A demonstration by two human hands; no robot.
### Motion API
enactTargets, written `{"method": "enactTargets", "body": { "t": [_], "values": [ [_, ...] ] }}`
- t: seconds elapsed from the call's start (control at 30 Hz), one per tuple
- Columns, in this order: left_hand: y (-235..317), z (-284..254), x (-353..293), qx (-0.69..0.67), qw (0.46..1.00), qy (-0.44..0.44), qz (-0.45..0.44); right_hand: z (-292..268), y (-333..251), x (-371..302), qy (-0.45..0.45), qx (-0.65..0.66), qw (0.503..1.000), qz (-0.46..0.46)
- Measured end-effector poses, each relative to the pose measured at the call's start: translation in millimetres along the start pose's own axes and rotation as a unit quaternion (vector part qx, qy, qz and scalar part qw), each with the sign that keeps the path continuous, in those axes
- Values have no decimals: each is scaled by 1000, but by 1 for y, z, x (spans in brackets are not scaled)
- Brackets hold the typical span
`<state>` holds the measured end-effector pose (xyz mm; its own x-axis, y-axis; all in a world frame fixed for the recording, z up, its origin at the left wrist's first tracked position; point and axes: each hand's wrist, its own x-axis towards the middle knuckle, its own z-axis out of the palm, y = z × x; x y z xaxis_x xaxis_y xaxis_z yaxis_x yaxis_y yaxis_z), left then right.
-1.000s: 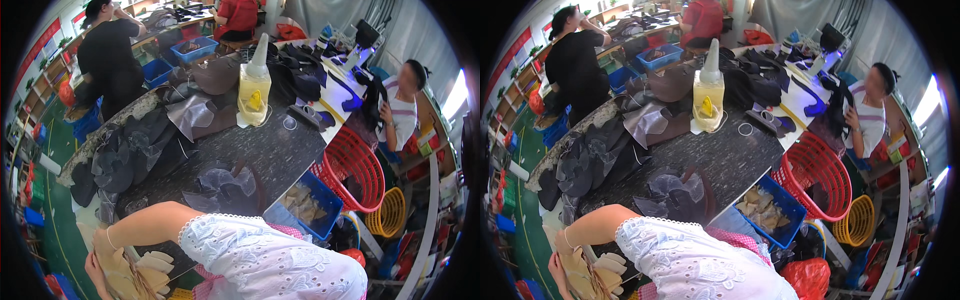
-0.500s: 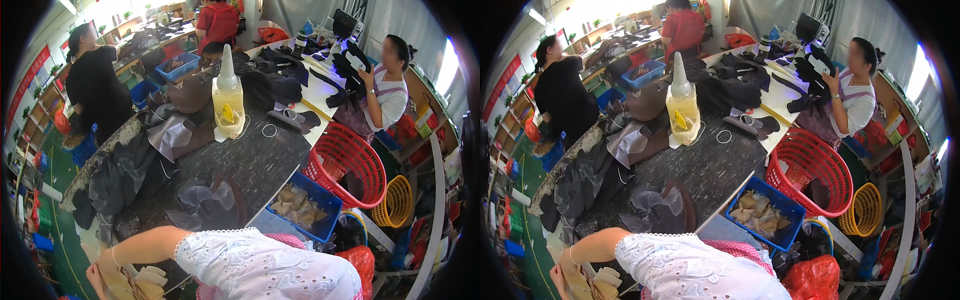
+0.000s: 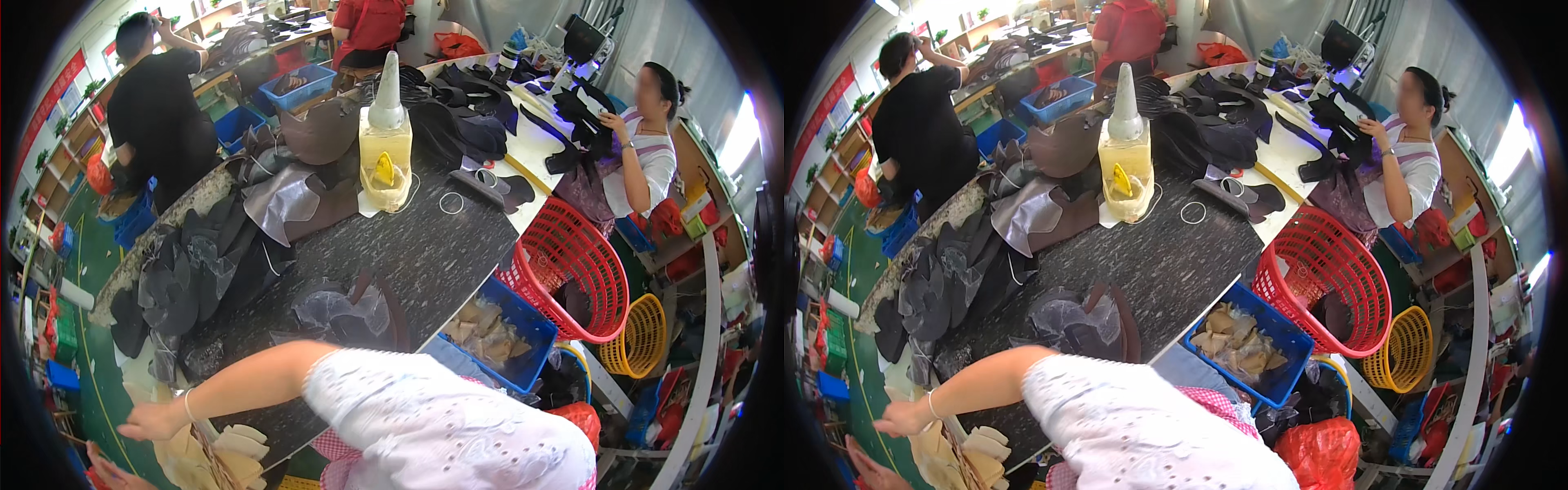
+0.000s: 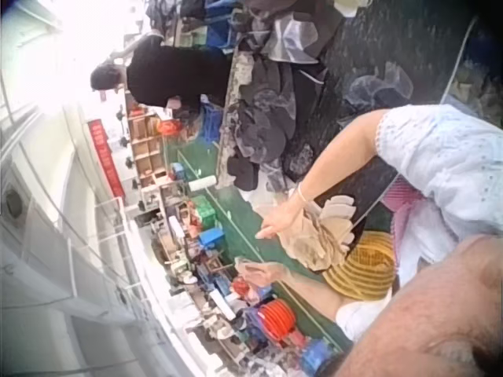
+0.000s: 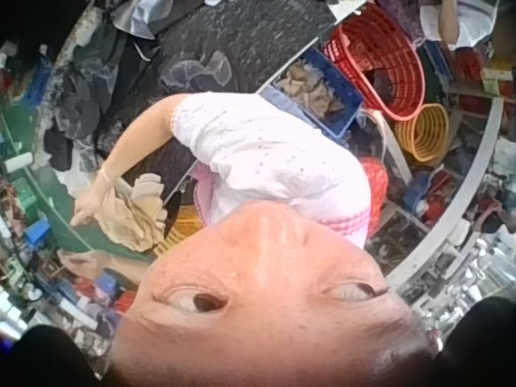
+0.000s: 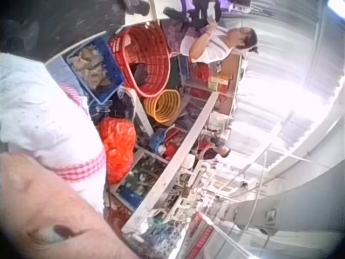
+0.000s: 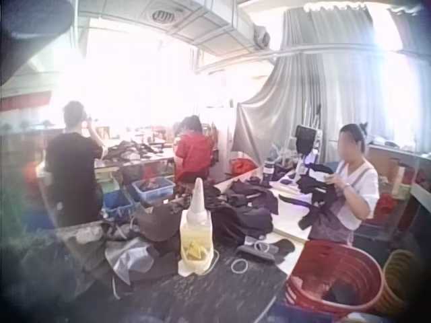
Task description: The person aligns and attaches padding inserts onto leather shoe pieces by hand, pressing the layers together.
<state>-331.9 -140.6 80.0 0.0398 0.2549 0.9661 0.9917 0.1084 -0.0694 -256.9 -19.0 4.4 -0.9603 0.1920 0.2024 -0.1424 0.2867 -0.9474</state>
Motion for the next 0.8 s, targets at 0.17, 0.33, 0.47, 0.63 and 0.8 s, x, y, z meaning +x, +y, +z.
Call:
{"method": "enactTargets", "body": {
  "t": [0.17, 0.33, 0.47, 0.63, 0.8],
  "values": [
    [38, -6, -51, -434, 804, -199, -354, 9, -41, -76, 125, 62, 979, -150],
    [81, 8, -78, -569, 669, -146, -455, -9, -51, -128, 184, -124, 974, -50],
    [112, -21, -65, -587, 610, -71, -527, -8, -33, -148, 220, -327, 903, -168],
    [123, -33, -63, -447, 828, -141, -308, -17, -48, -177, 83, 123, 989, 9],
    [154, -17, -37, -363, 914, -182, -3, -28, -78, -228, 123, 222, 967, -20]
  ]
}}
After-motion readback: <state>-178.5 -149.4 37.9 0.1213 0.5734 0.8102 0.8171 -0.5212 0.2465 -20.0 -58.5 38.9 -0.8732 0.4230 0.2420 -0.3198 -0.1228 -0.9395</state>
